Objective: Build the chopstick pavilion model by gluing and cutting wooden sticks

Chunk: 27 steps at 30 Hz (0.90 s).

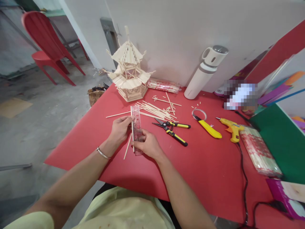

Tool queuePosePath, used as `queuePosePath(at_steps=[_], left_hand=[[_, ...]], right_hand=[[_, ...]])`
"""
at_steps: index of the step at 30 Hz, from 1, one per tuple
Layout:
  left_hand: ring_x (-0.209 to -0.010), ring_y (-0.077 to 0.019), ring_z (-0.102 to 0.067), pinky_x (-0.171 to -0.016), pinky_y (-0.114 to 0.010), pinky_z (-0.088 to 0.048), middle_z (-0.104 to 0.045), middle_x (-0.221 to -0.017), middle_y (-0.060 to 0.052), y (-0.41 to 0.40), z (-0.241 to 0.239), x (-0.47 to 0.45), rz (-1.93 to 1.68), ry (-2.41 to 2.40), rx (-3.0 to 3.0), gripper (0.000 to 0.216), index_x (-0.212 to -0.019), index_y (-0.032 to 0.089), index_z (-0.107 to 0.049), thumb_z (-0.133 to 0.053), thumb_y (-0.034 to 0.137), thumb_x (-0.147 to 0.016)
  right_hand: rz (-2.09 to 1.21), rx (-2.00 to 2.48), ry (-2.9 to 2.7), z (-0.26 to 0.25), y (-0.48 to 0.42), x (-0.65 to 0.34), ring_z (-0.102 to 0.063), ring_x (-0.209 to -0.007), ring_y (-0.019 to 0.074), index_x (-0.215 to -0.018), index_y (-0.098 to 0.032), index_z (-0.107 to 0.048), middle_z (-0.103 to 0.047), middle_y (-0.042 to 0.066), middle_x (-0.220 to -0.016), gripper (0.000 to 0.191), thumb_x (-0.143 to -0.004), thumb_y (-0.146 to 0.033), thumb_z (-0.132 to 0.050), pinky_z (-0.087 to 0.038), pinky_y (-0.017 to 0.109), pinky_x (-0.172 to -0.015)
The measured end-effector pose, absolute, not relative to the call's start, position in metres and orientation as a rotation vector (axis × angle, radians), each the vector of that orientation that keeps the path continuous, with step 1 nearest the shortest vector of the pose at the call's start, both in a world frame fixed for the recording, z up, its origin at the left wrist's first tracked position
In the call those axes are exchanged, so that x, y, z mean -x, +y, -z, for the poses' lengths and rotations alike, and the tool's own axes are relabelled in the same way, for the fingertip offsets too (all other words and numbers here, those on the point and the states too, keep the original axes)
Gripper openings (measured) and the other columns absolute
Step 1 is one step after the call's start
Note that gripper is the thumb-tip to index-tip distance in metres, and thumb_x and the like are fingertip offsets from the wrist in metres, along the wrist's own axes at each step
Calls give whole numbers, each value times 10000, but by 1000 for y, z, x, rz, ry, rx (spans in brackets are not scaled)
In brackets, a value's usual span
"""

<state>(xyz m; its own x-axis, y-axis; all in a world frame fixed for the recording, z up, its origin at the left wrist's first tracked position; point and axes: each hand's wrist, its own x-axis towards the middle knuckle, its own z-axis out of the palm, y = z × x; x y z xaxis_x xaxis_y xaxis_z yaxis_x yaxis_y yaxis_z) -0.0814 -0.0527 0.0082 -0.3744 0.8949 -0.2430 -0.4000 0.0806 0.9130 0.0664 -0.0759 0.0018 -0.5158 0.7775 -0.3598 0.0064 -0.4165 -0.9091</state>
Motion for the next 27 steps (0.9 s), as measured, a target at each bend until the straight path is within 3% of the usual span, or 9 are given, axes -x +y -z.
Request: queuePosePath(at_steps=[9,16,27], left_hand=[[-421,-74,-494,-426,-202,-397,-576,-509,29,-49,0,80,-1552,1266,-535,275,-636,124,-670,-837,342,-613],[-440,-99,-540,-446,-226,-448,-604,-533,18,-50,-1,81,-1542,1257,-535,280,-650,126,-674,-836,351,-611],[-408,-86,-500,-419,-223,-419,-583,-514,24,-53,-10,82,-1528,1272,-540,259,-652,129,-682,-820,346,-624]], right_hand=[[-1933,1096,-1310,1,-73,-66,-678,-630,152,-1230,-174,-607,-700,-33,-745,641,-630,-274,-810,-563,281,-594],[-1964,1071,-1333,-2,-73,-68,-672,-636,153,-1142,-186,-634,-691,-31,-738,572,-630,-329,-845,-570,291,-601],[-1995,1084,-1321,-4,-75,-67,-652,-612,153,-1161,-196,-612,-677,-31,-738,571,-652,-335,-831,-584,304,-558]])
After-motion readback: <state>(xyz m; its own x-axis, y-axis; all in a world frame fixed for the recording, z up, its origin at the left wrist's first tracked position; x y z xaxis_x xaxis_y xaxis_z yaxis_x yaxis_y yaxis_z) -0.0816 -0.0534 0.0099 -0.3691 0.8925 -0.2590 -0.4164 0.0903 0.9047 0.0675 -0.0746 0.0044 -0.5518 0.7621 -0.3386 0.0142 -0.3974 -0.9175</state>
